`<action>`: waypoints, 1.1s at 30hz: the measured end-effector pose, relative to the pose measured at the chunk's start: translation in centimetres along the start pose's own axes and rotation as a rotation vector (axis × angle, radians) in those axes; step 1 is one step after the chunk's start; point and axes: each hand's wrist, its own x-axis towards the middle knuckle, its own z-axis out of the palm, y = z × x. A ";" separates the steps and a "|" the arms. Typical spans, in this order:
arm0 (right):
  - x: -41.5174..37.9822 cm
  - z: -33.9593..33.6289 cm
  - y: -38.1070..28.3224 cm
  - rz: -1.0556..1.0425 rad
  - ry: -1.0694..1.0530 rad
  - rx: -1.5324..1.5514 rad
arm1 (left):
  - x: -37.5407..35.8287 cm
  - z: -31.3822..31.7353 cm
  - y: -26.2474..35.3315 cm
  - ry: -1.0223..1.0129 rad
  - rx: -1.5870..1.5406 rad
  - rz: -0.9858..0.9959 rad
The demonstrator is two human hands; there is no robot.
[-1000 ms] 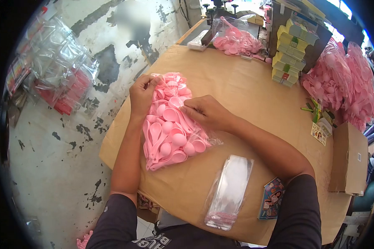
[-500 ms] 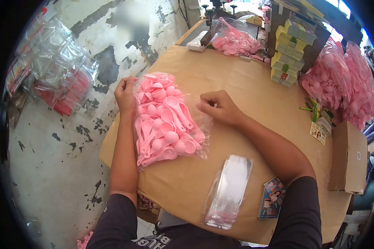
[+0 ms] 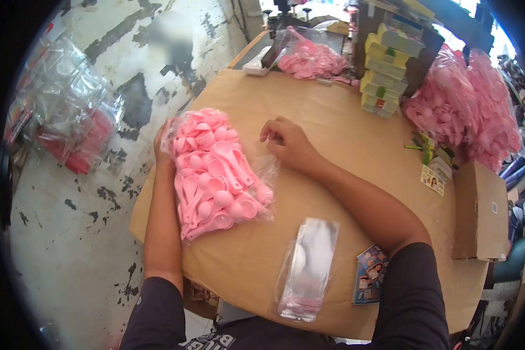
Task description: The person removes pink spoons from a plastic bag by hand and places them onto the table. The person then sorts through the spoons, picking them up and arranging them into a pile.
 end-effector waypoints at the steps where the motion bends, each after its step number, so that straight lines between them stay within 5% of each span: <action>1: 0.0 0.2 -0.1 -0.033 0.049 -0.054 | 0.5 0.0 -0.6 -0.016 -0.017 0.002; 9: 0.1 -0.1 -1.7 0.006 0.189 -0.088 | -1.1 1.7 0.6 -0.349 -0.237 -0.161; 14: 0.1 -0.6 -2.1 -0.405 0.086 -0.159 | -3.0 4.8 1.7 -0.396 -0.188 -0.214; 17: -0.3 0.4 -3.3 -0.429 -0.066 -0.018 | -3.5 5.6 1.6 -0.450 -0.173 -0.237; 22: -0.4 1.1 -4.4 -0.331 -0.349 -0.114 | -2.3 4.7 -0.2 -0.474 -0.189 -0.200; 33: -0.5 0.9 -4.3 -0.042 -0.330 0.234 | -1.9 4.3 -0.7 -0.389 -0.093 -0.139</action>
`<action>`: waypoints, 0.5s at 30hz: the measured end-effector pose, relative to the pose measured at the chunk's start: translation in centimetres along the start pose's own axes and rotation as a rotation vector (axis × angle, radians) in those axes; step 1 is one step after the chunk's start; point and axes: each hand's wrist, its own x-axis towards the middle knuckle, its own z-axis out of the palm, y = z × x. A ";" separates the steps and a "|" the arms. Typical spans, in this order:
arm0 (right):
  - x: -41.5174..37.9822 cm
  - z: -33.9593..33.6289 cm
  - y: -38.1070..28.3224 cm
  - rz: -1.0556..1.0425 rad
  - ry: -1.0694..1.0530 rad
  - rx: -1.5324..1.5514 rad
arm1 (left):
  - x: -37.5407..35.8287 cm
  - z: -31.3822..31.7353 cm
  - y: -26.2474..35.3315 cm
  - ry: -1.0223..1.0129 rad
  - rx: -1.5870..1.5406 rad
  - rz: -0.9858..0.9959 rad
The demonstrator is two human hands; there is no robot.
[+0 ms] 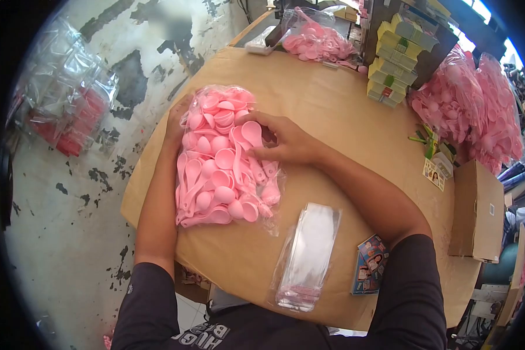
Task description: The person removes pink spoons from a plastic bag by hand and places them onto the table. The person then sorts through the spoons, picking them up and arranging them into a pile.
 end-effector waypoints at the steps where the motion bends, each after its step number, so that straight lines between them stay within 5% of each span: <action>1: 0.0 0.0 0.0 0.016 0.022 0.028 | 0.2 0.1 0.0 -0.004 -0.002 0.004; 11: 0.2 -1.5 1.6 0.143 0.130 0.353 | 0.2 -0.2 -0.2 0.007 0.047 0.006; 15: 0.6 -0.7 0.4 0.084 0.130 0.263 | 0.3 -0.7 -0.3 -0.002 0.074 -0.010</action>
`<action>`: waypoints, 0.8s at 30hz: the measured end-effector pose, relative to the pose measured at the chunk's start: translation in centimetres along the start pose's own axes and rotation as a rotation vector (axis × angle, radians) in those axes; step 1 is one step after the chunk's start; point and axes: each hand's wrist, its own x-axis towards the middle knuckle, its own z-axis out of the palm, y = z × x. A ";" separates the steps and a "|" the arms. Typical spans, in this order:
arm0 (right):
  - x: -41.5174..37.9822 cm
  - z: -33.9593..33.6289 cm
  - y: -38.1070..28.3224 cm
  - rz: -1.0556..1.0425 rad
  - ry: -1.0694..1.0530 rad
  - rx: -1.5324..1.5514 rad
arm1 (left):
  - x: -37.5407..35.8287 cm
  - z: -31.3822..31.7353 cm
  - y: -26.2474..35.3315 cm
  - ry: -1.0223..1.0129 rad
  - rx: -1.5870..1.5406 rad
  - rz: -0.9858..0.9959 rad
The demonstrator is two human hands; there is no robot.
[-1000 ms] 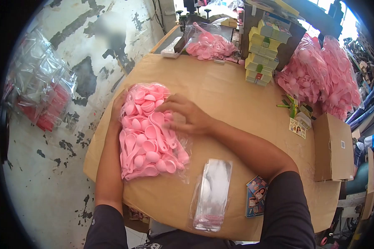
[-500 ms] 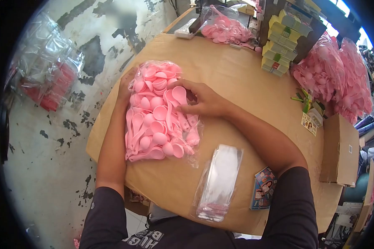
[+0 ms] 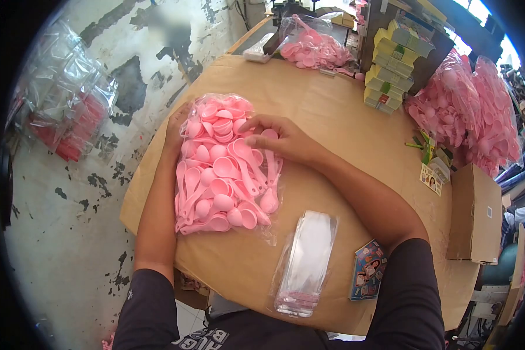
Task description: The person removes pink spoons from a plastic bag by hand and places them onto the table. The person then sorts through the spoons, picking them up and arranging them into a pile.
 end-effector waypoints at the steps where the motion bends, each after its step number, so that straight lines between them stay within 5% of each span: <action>1: -0.1 0.1 0.0 -0.008 -0.027 -0.143 | 0.0 0.0 0.0 -0.009 -0.002 0.007; 3: 0.0 -0.2 0.0 -0.016 -0.036 -0.301 | -0.4 0.9 0.5 0.032 0.029 0.047; 10: -0.2 -1.7 1.1 0.046 0.004 -0.025 | -0.7 1.6 1.3 0.053 -0.077 -0.003; 13: -0.2 -1.8 1.0 0.147 0.137 0.069 | -0.7 1.5 1.2 0.037 -0.070 0.004; 15: 0.2 -2.3 1.6 0.005 0.249 0.026 | -0.9 1.6 1.3 0.044 -0.056 0.002; 22: 0.8 -6.2 2.5 -0.008 0.531 0.098 | -0.5 1.0 0.7 0.031 -0.065 0.006; 24: 0.8 -8.5 2.7 0.003 0.725 -0.147 | -0.5 1.1 0.8 0.031 -0.069 -0.001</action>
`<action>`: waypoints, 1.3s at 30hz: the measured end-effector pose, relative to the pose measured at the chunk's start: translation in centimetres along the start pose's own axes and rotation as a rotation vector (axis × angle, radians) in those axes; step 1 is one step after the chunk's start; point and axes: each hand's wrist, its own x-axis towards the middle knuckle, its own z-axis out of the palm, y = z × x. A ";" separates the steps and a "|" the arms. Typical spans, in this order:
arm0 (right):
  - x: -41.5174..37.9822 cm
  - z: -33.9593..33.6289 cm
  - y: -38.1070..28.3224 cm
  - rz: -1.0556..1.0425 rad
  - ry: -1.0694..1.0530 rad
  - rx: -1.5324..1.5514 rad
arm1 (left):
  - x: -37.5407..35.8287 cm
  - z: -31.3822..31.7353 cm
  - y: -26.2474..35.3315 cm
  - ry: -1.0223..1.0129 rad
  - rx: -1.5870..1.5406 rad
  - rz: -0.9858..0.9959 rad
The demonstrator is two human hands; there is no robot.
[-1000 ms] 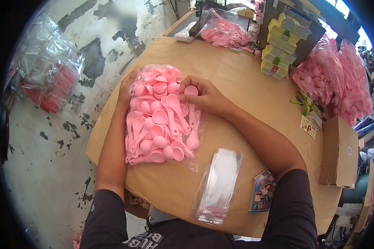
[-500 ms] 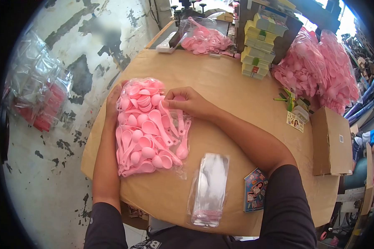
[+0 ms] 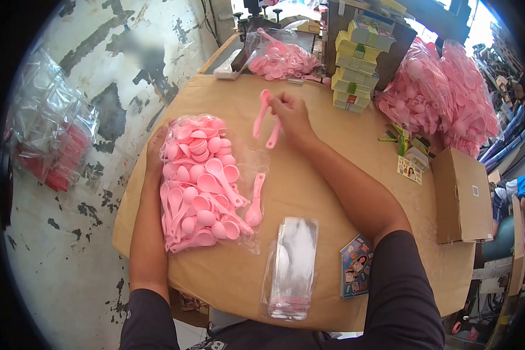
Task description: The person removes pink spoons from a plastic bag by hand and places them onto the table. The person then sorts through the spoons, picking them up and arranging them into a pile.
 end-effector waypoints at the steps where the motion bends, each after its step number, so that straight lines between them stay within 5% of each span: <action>1: 0.5 -0.8 0.3 0.002 0.000 0.000 | -0.1 0.0 0.0 0.002 -0.002 -0.009; 3: 1.8 -2.5 1.2 -0.132 0.152 -0.398 | -0.3 0.3 0.3 0.010 0.001 -0.007; 8: 3.1 -4.6 3.0 -0.120 0.086 -0.587 | -0.2 0.1 0.3 -0.014 0.016 -0.003; 13: 2.9 -4.0 2.5 -0.436 0.366 -0.705 | 0.5 -0.2 0.0 0.154 -0.110 0.031; 18: 1.4 -2.7 2.7 -0.317 0.222 -0.624 | 1.2 -1.6 -0.8 0.230 -0.155 0.016; 23: 2.3 -3.4 3.7 -0.192 0.273 -0.404 | 3.8 -2.2 -0.8 0.258 -0.257 -0.113; 29: 2.8 -4.1 4.1 -0.149 0.331 -0.236 | 8.2 -2.9 -1.9 0.226 -0.485 -0.049; 39: 3.4 -6.2 3.5 0.028 0.229 0.067 | 8.3 -2.8 -2.8 0.187 -0.408 -0.038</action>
